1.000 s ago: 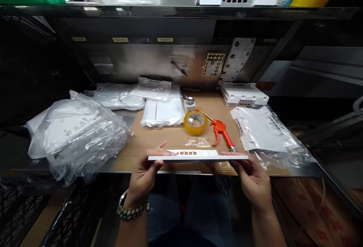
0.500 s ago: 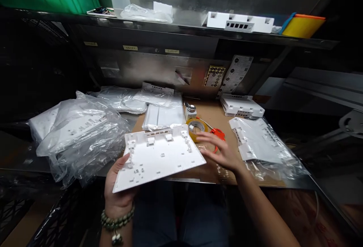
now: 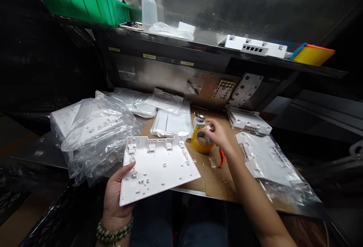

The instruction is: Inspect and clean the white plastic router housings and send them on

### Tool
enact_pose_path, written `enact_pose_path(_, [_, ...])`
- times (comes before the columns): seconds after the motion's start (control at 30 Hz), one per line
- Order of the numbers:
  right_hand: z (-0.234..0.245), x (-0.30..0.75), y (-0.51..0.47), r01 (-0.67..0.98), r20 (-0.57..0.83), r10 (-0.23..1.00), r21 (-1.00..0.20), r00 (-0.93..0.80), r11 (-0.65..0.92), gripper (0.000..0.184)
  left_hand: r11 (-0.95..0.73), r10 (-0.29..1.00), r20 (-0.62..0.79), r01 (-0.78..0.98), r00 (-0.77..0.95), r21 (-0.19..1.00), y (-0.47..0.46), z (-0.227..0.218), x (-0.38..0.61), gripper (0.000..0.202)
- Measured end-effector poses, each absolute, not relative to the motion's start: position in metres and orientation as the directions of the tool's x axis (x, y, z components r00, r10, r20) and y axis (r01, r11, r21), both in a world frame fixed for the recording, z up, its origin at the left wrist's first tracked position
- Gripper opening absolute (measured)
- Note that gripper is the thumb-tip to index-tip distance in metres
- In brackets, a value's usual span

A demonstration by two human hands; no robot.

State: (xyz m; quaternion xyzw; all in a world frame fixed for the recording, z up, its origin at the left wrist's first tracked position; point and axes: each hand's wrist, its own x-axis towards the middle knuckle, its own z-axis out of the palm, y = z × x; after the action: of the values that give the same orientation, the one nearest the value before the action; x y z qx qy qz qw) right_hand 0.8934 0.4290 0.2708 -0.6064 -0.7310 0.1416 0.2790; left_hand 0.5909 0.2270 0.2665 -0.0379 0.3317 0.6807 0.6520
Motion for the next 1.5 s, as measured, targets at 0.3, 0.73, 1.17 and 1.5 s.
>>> enact_pose_path(0.3, [0.287, 0.885, 0.481, 0.868, 0.326, 0.944, -0.452, -0.053, 0.205, 0.025, 0.127, 0.888, -0.457, -0.934, -0.043, 0.334, 0.236, 0.26, 0.603, 0.065])
enact_pose_path(0.73, [0.304, 0.868, 0.489, 0.96, 0.245, 0.957, -0.193, -0.152, 0.202, 0.022, 0.058, 0.875, -0.475, -0.953, -0.094, 0.296, 0.262, 0.305, 0.618, 0.055])
enact_pose_path(1.17, [0.323, 0.82, 0.312, 0.326, 0.478, 0.755, -0.699, -0.45, 0.637, 0.016, 0.037, 0.922, -0.374, -0.942, -0.096, 0.332, 0.273, 0.309, 0.64, 0.043])
enact_pose_path(1.5, [0.301, 0.799, 0.245, 0.186, 0.605, 0.667, -0.665, -0.434, 0.724, 0.016, 0.11, 0.944, -0.33, -0.926, -0.016, 0.361, 0.269, 0.321, 0.656, 0.047])
